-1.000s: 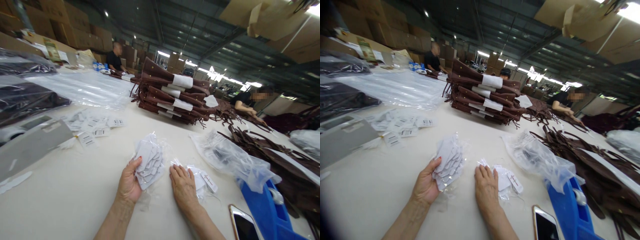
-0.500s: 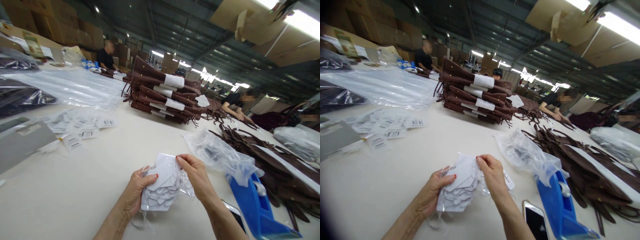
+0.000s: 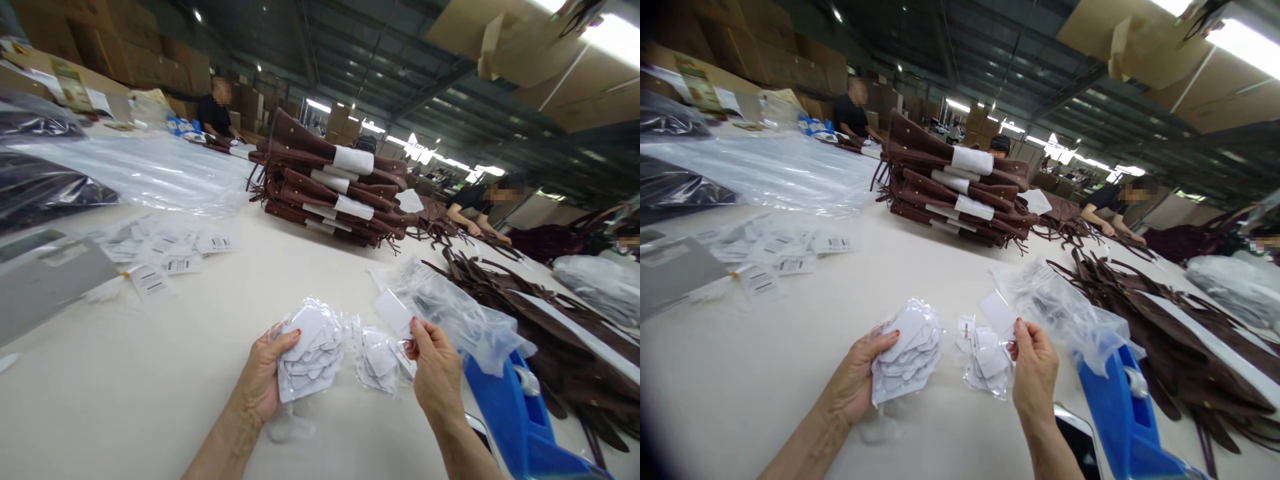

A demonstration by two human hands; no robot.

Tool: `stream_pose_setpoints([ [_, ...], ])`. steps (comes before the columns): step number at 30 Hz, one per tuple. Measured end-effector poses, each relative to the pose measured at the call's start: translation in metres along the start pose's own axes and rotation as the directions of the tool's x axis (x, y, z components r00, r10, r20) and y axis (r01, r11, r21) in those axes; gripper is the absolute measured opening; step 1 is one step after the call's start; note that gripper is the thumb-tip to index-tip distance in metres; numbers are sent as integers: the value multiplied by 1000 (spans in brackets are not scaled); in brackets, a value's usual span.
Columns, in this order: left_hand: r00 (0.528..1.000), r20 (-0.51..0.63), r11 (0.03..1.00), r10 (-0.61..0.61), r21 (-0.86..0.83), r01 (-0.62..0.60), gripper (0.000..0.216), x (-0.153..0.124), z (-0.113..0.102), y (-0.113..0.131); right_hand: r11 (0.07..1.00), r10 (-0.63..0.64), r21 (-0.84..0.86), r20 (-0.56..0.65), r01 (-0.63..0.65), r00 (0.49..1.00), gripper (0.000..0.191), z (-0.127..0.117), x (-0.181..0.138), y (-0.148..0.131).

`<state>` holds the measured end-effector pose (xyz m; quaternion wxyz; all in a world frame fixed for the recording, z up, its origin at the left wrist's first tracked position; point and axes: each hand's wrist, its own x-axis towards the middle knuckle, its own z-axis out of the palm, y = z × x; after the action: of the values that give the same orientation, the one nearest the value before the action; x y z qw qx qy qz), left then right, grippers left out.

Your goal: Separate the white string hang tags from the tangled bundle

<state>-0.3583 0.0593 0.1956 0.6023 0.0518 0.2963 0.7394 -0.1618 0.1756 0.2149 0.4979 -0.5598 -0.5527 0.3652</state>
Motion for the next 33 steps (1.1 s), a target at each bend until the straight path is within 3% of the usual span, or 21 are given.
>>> stream_pose_setpoints([
  [3, 1000, 10, 1000, 21, -8, -21, 32, -1, 1, 1, 923, -166, -341, 64, 178, 984, 38, -12, 3, 16],
  [5, 999, 36, 1000, 11, 17, -12, 32, -2, 2, -2, 817, -359, -436, 126, 377, 925, 39, -10, -6, 10],
  [8, 996, 83, 996, -21, 92, 13, 29, -5, 5, -9, 736, -504, -309, 343, 602, 793, 31, 5, -31, -19],
  [10, 992, 120, 988, -44, 154, 25, 25, -6, 5, -11, 697, -482, -232, 549, 678, 683, 39, 17, -46, -39],
  [12, 986, 150, 978, -69, 205, 38, 19, -6, 4, -13, 706, -401, -206, 672, 678, 622, 48, 26, -53, -51],
  [15, 984, 149, 973, -97, 222, 62, 15, -5, 1, -14, 796, -258, -242, 695, 556, 672, 44, 31, -54, -50],
  [19, 988, 119, 977, -96, 202, 70, 16, -3, -2, -15, 933, -35, -259, 629, 252, 777, 21, 36, -50, -34],
  [22, 981, 165, 972, -101, 224, 63, 23, -4, -1, -15, 984, 21, -158, 572, 85, 820, 25, 42, -50, -21],
  [25, 976, 186, 954, -113, 295, 55, 37, -6, 1, -16, 996, 47, -92, 507, 0, 861, 30, 45, -52, -13],
  [28, 986, 126, 936, -108, 346, 58, 41, -9, 3, -16, 992, 19, -114, 513, 46, 858, 27, 43, -53, -12],
  [30, 988, 104, 931, -110, 358, 66, 42, -9, 4, -15, 984, 5, -148, 579, 99, 816, 25, 40, -52, -13],
  [33, 986, 104, 924, -132, 373, 84, 42, -9, 6, -14, 990, 46, -131, 620, 46, 783, 26, 38, -51, -14],
])
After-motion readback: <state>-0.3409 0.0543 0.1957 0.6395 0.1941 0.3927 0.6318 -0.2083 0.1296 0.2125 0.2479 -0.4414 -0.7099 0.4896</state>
